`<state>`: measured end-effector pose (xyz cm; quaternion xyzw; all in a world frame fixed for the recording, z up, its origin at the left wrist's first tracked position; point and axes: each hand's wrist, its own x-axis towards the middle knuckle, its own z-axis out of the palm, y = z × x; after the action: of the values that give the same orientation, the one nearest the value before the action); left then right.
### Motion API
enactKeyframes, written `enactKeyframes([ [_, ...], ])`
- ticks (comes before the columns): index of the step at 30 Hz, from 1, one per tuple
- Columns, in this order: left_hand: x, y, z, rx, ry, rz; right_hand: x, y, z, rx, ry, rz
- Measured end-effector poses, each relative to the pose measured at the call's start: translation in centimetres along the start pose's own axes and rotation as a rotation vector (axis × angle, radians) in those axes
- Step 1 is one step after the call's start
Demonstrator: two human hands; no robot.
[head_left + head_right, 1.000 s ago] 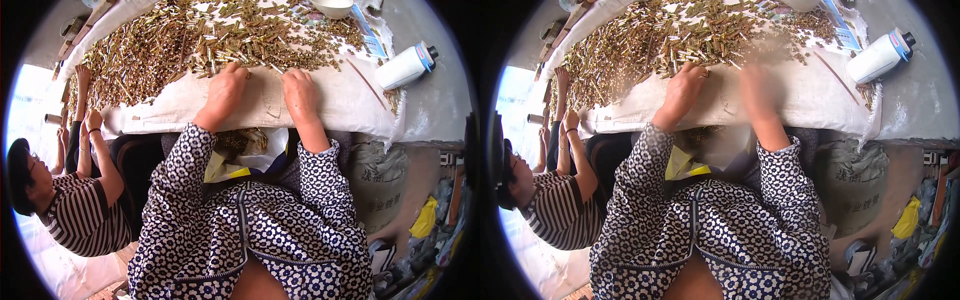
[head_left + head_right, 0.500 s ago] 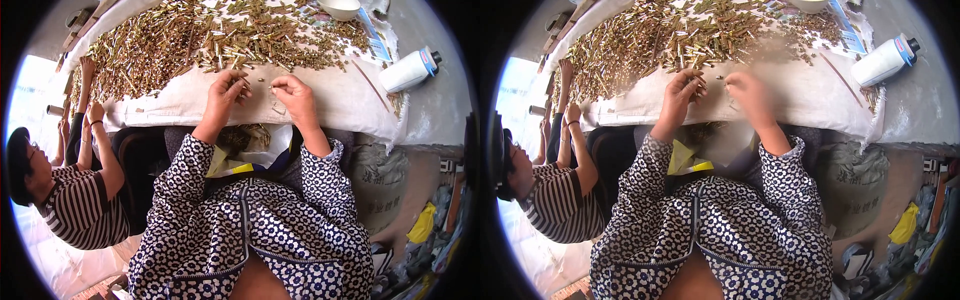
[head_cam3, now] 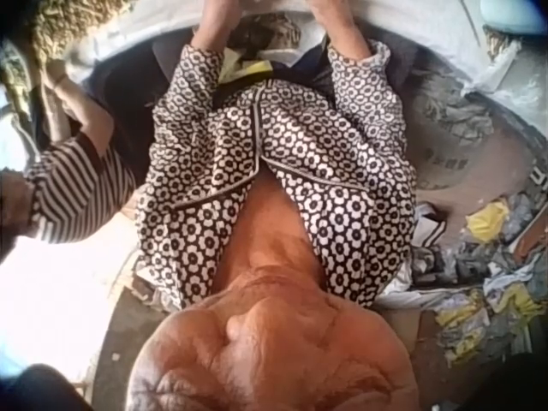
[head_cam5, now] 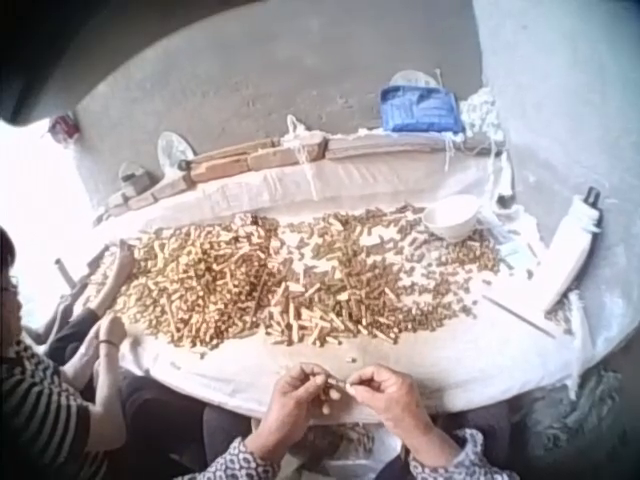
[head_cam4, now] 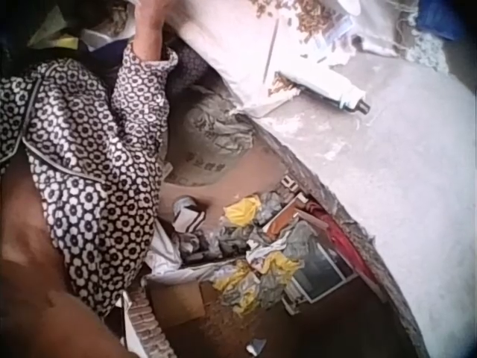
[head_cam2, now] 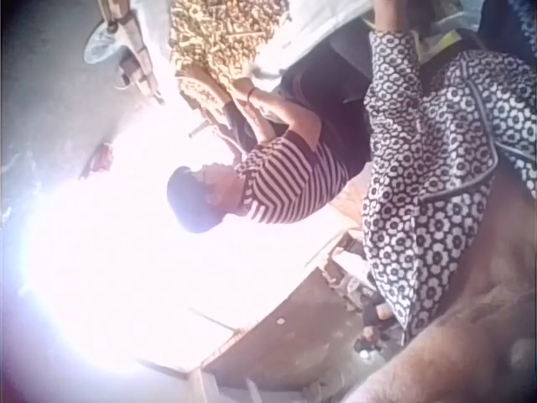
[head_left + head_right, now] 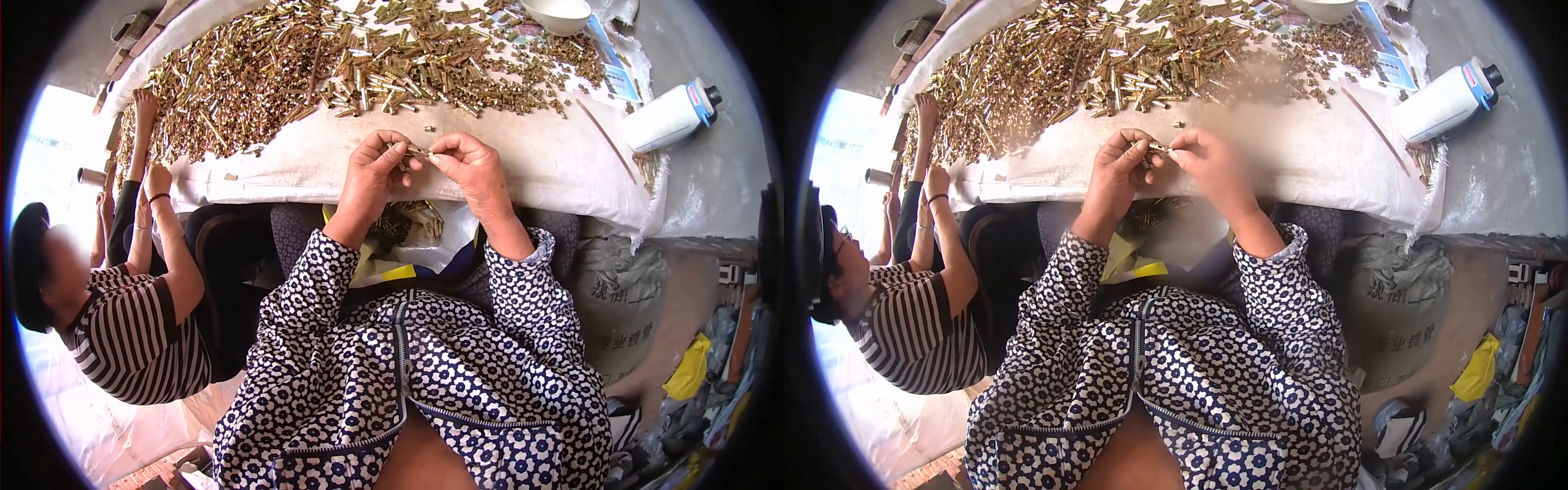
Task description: The person sorts and inspects small brass metal components by hand on a workbench.
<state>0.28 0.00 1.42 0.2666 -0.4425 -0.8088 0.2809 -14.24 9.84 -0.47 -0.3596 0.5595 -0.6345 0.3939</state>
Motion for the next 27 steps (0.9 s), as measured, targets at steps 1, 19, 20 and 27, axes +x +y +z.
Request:
enactKeyframes([
  [1, -0.08, 0.07, 0.09, -0.021, 0.002, 0.006, -0.03, -0.12, 0.06, 0.000, 0.001, 0.000],
  [19, -0.77, -0.18, 0.01, -0.015, -0.051, 0.143, -0.40, -0.23, 0.91, 0.256, -0.007, 0.013],
  [20, -0.91, -0.16, -0.18, -0.014, -0.051, 0.140, -0.56, -0.42, 1.01, 0.264, -0.022, 0.027],
  [27, -0.71, -0.43, -0.17, 0.133, -0.067, 0.206, -0.70, -0.71, 0.84, -0.140, -0.001, -0.101],
])
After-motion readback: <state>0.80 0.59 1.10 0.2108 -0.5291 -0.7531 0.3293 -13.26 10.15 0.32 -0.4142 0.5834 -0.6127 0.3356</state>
